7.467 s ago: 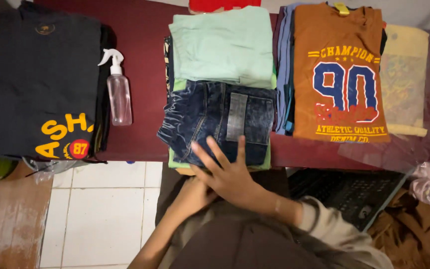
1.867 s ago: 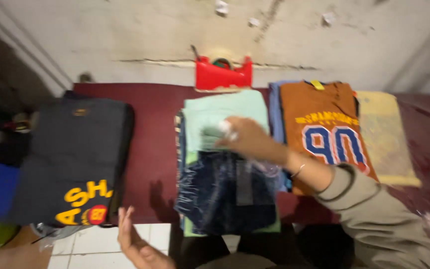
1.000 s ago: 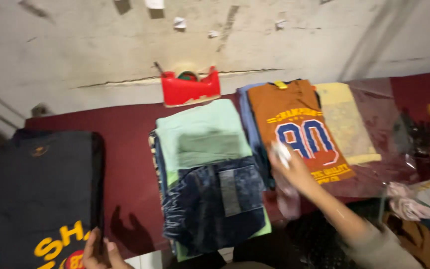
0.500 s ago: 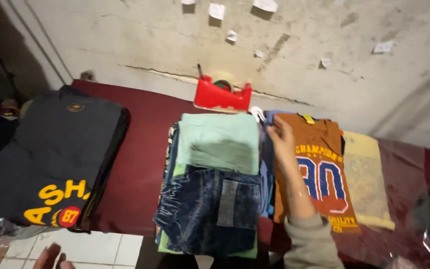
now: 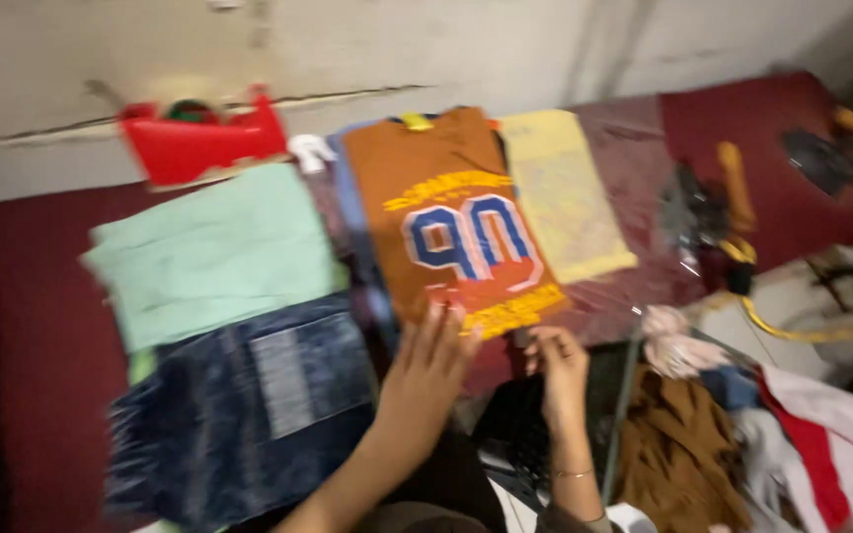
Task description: Spraying fragrance or perfume on folded clothes and arranging them on a sorting table.
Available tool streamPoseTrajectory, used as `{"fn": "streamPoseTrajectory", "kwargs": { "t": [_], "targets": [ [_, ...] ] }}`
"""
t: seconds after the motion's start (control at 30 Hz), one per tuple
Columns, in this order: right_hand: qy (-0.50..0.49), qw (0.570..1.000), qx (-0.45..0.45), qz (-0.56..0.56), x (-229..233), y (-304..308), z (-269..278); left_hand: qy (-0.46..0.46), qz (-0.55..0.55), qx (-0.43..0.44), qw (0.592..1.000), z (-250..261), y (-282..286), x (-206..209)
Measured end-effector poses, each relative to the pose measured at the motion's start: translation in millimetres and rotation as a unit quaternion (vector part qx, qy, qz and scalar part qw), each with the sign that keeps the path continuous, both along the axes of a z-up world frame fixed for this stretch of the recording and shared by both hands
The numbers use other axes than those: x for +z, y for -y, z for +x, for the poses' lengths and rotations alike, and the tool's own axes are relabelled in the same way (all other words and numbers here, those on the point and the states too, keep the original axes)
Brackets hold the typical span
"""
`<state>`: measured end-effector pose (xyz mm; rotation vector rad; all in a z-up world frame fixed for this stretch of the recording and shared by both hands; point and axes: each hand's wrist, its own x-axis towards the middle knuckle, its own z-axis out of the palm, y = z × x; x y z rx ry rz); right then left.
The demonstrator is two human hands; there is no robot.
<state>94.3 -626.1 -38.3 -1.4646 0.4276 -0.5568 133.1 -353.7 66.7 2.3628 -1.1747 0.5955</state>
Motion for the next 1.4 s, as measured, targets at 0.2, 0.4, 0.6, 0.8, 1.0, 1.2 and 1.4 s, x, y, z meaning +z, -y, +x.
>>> {"fn": "streamPoseTrajectory", "kwargs": {
  "t": [0.2,0.4,0.6,0.8,1.0,1.2,1.4],
  "targets": [
    [-0.079,0.993,0.049,0.067,-13.2,32.9,-15.7,0.032,0.081,0.141,0.986,37.3,45.0,-51.8],
    [-0.076,0.985,0.098,0.117,-6.0,33.1,-2.8,-0.158,-0.033,0.133,0.978,37.5,38.7,-19.3],
    [-0.108,0.968,0.143,0.176,-6.4,7.2,19.0,-0.17,0.003,0.155,0.973,36.5,51.3,-10.5],
    [-0.07,0.968,0.14,0.194,-32.3,2.2,24.0,-0.087,0.125,0.163,0.975,28.9,48.5,-14.8],
    [-0.072,0.983,0.07,0.15,-4.6,2.5,29.4,-0.041,0.189,0.212,0.958,29.5,54.2,-33.0],
    [-0.08,0.989,0.059,0.109,-13.4,4.1,38.1,0.038,0.195,0.168,0.966,33.8,88.4,-48.8],
    [-0.037,0.989,0.046,0.136,-2.4,-1.0,27.4,0.084,0.11,0.171,0.975,46.6,97.2,-70.7]
  ]
}}
